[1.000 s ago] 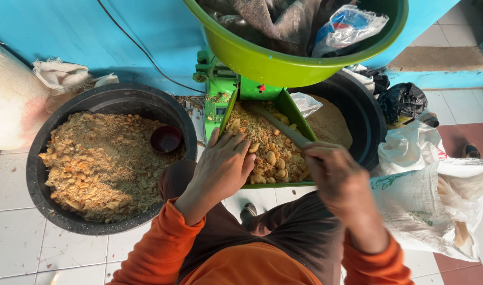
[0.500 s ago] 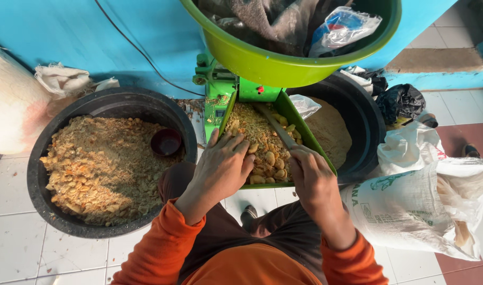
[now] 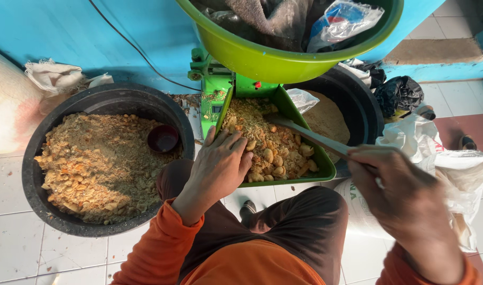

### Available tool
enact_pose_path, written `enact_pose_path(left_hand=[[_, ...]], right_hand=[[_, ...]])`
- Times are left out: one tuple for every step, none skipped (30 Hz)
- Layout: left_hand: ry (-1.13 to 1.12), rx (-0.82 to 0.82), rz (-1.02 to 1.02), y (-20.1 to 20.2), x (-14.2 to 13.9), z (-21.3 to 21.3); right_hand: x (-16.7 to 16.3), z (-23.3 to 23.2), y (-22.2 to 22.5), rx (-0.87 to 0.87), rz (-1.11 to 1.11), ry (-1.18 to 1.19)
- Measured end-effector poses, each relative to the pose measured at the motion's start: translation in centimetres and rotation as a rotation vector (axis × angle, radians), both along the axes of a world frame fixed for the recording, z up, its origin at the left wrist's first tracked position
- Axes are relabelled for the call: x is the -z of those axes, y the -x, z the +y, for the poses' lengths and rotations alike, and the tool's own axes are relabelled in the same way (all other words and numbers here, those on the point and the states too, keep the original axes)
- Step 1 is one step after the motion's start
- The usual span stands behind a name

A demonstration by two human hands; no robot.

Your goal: The person sits on the floor operating a small green grain mill, scooping cracked material from the discharge tray with a scoop and pushing it back into the hopper while milled powder collects in a large basin. They periodically clear the tray, move material between the basin and tray, and adjust the machine.

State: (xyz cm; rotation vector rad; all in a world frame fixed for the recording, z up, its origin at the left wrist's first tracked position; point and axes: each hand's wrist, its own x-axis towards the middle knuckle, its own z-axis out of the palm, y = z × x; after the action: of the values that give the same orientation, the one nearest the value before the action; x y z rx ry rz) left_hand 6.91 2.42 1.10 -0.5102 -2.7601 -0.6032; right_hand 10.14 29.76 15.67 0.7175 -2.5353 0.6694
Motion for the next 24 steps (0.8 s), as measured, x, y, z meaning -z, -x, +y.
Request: enact_pose_path(left_hand=[[-0.005,-0.002,0.013,0.0,0.1,0.0],[-0.009,-0.001,0.009,0.0,0.1,0.0],[-0.011,-0.001,0.005,0.0,0.2,0.0],[-0.013,0.000,0.001,0.0,0.2,0.0],[-0.011,0.003,0.012,0.0,0.2,0.0],[-0.008,0.005,0.023,0.0,0.2,0.0],[-0.004,0.010,0.033,0.1,0.2,0.0],[0.003,0.008,0.026,0.1,0.2,0.0],[0.011,0.007,0.020,0.1,0.2,0.0],[0.020,0.009,0.015,0.1,0.1,0.0],[0.011,0.008,0.008,0.1,0.1,0.0],[0.002,0.007,0.002,0.1,0.0,0.0],[-0.007,0.005,-0.003,0.0,-0.1,0.0],[-0.002,0.004,-0.011,0.0,-0.1,0.0],[0.001,0.002,-0.018,-0.1,-0.2,0.0],[0.005,-0.002,-0.025,-0.1,-0.2,0.0],[0.001,-0.001,-0.006,-0.2,-0.2,0.0],[-0.002,0.002,0.014,-0.2,-0.2,0.0],[-0.003,0.004,0.041,0.0,-0.2,0.0],[-0.001,0.004,0.039,0.0,-0.2,0.1],[0.001,0.007,0.032,0.0,-0.2,0.0],[0.003,0.010,0.026,0.0,-0.2,0.0],[0.002,0.007,0.008,0.0,-0.2,0.0],[0.002,0.005,-0.011,0.0,-0.2,0.0]], right_hand=[[0.1,-0.8,0.6,-0.008,-0.021,0.005],[0.1,-1.5,0.7,-0.015,-0.042,0.011],[0.1,-1.8,0.7,-0.023,-0.062,0.019],[0.0,-1.9,0.4,-0.018,-0.018,0.012],[0.0,-1.9,0.0,-0.014,0.027,0.005],[0.1,-1.7,-0.5,-0.010,0.072,-0.002],[0.1,-1.5,-1.0,0.023,0.040,0.017],[0.3,-1.3,-1.1,0.055,0.006,0.035],[0.5,-1.1,-1.4,0.089,-0.027,0.053],[1.0,-1.1,-1.4,0.076,0.003,0.029],[1.5,-1.3,-1.1,0.062,0.034,0.005],[2.1,-1.4,-1.0,0.048,0.066,-0.020],[2.6,-1.6,-0.8,0.037,0.077,-0.005],[2.9,-1.6,-0.9,0.024,0.086,0.008],[3.2,-1.7,-0.8,0.010,0.096,0.019],[3.3,-1.7,-0.9,0.020,0.122,0.003],[3.4,-1.7,-1.1,0.031,0.143,-0.012],[3.4,-1.8,-1.1,0.044,0.166,-0.025],[3.3,-1.8,-1.4,0.067,0.168,-0.018],[3.4,-1.9,-1.4,0.089,0.167,-0.011],[3.4,-2.0,-1.5,0.114,0.161,-0.005],[3.6,-2.1,-1.4,0.085,0.161,0.012],[3.8,-2.3,-1.3,0.056,0.163,0.028],[4.0,-2.3,-1.3,0.028,0.164,0.045]])
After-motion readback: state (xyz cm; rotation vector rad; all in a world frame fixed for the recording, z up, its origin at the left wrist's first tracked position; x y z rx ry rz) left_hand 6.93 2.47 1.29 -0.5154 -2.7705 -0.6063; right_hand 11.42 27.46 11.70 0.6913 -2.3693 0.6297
